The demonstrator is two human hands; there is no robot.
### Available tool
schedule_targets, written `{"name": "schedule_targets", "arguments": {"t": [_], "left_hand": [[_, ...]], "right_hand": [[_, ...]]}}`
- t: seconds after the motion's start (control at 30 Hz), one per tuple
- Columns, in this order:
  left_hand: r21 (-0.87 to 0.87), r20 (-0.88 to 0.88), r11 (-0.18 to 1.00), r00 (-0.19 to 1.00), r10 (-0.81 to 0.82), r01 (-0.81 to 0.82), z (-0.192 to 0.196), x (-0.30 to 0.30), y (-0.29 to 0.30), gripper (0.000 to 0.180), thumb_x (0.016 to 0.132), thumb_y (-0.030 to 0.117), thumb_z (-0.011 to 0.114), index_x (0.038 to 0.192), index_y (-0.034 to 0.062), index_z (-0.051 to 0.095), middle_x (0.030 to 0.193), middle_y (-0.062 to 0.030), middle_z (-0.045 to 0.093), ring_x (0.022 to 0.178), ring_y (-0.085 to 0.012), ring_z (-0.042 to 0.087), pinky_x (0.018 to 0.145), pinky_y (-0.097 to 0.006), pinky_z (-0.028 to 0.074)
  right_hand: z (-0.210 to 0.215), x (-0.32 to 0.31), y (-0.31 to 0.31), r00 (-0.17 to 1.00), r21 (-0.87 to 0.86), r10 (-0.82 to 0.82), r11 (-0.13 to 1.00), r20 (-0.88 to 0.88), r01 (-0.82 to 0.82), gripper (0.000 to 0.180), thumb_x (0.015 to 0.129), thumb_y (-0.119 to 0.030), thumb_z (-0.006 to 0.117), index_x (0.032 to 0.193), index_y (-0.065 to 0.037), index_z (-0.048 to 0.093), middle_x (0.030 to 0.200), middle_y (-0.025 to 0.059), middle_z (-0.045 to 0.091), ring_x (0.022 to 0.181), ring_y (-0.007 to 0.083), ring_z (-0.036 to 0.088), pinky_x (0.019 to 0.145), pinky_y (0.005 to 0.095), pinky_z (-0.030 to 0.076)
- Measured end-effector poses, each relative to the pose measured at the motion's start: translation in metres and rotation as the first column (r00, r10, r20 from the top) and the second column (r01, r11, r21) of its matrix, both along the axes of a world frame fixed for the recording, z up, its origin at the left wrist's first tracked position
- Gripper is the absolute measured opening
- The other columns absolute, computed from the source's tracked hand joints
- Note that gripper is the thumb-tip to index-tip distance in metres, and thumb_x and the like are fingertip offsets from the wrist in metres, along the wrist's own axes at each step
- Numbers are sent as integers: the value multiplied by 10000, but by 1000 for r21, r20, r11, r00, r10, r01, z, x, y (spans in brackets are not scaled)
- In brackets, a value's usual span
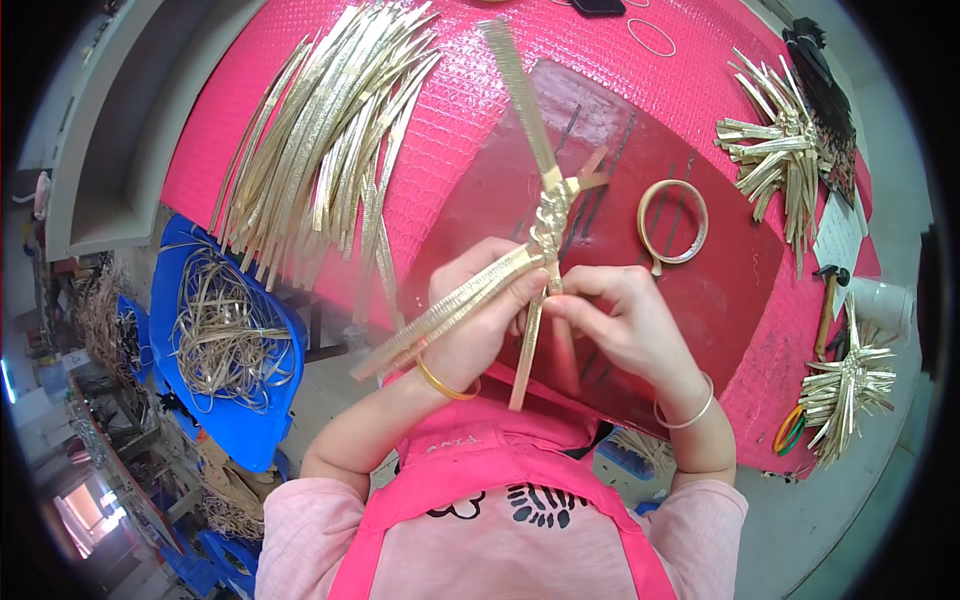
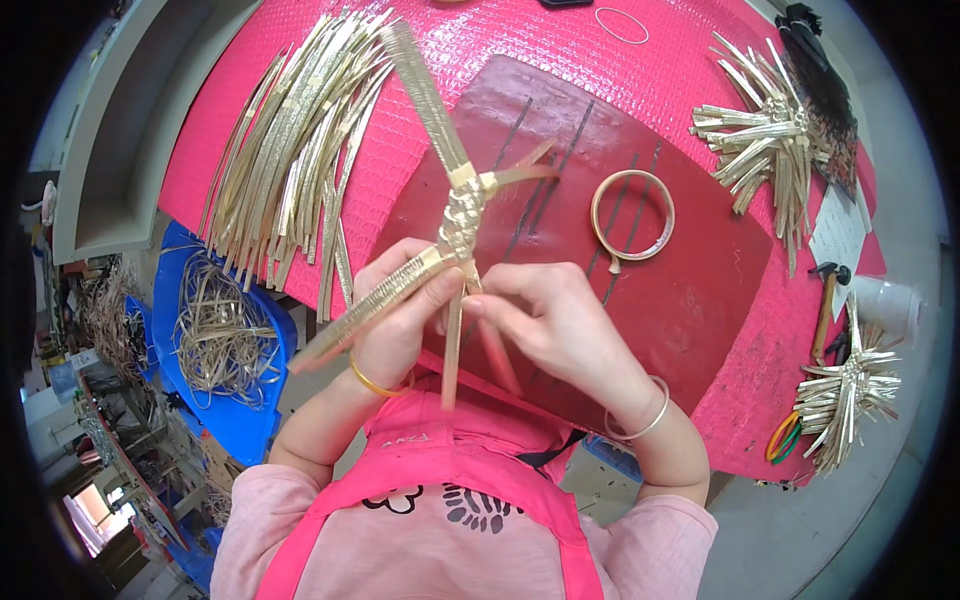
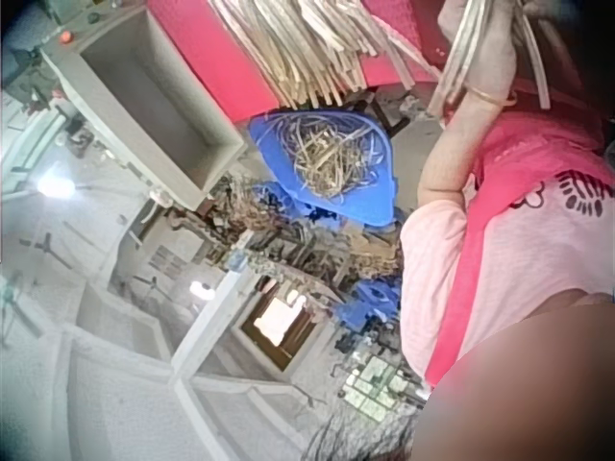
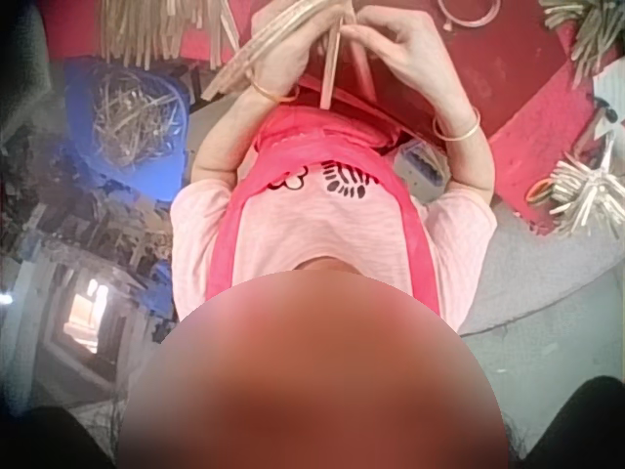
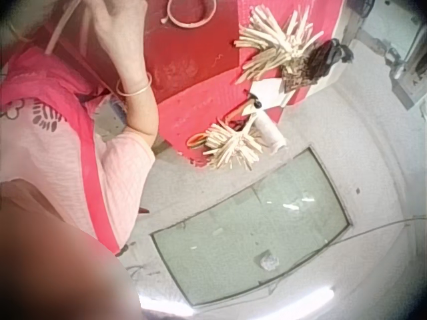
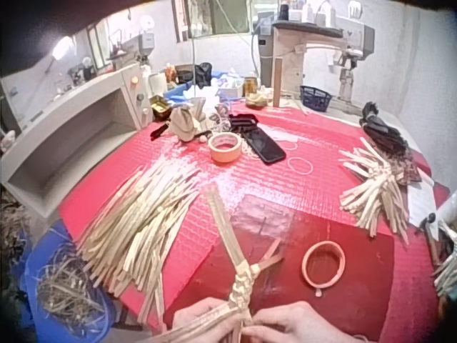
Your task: Weaving strips of straw or grass into decorative shapes at a workbench.
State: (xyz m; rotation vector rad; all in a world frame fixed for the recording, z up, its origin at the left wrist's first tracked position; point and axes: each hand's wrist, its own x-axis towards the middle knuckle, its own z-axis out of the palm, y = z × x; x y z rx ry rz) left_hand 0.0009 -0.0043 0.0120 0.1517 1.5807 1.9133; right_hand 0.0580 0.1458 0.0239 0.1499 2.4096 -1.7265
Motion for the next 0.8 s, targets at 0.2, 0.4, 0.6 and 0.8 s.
{"name": "schedule_targets", "arguments": {"t": [0.2,0.4,0.6,0.8], "left_hand": [[352,563,935,787,-254,50,-2,-10,-7,145,797,135,545,852,4,515,628,-64,529,455,-90,467,401,-168,350],[92,152,995,986,-63,49,-1,3,0,238,777,14,531,1001,-3,454,679,-55,530,554,-93,525,459,-175,406],[124,-162,992,986,48,-28,-15,15,6,484,728,-79,543,1144,21,317,1033,-90,446,770,-130,561,629,-209,476],[170,40,977,990,-135,126,-18,31,4,461,766,-6,534,1180,31,334,878,-69,526,671,-114,559,582,-189,461]], "right_hand": [[-14,2,7,997,-49,16,999,81,-12,182,791,-161,538,760,17,562,539,56,505,515,75,458,479,248,364],[-20,-2,-9,963,-597,-267,768,31,232,133,815,-83,519,856,42,542,751,14,565,679,66,503,614,217,417],[-22,-8,-22,887,-332,-450,856,-101,396,83,791,-54,532,780,28,532,707,47,550,654,87,501,568,242,411],[1,15,21,781,-3,-529,829,-333,560,103,771,-53,537,837,26,547,740,61,560,669,96,513,585,235,410]]}}
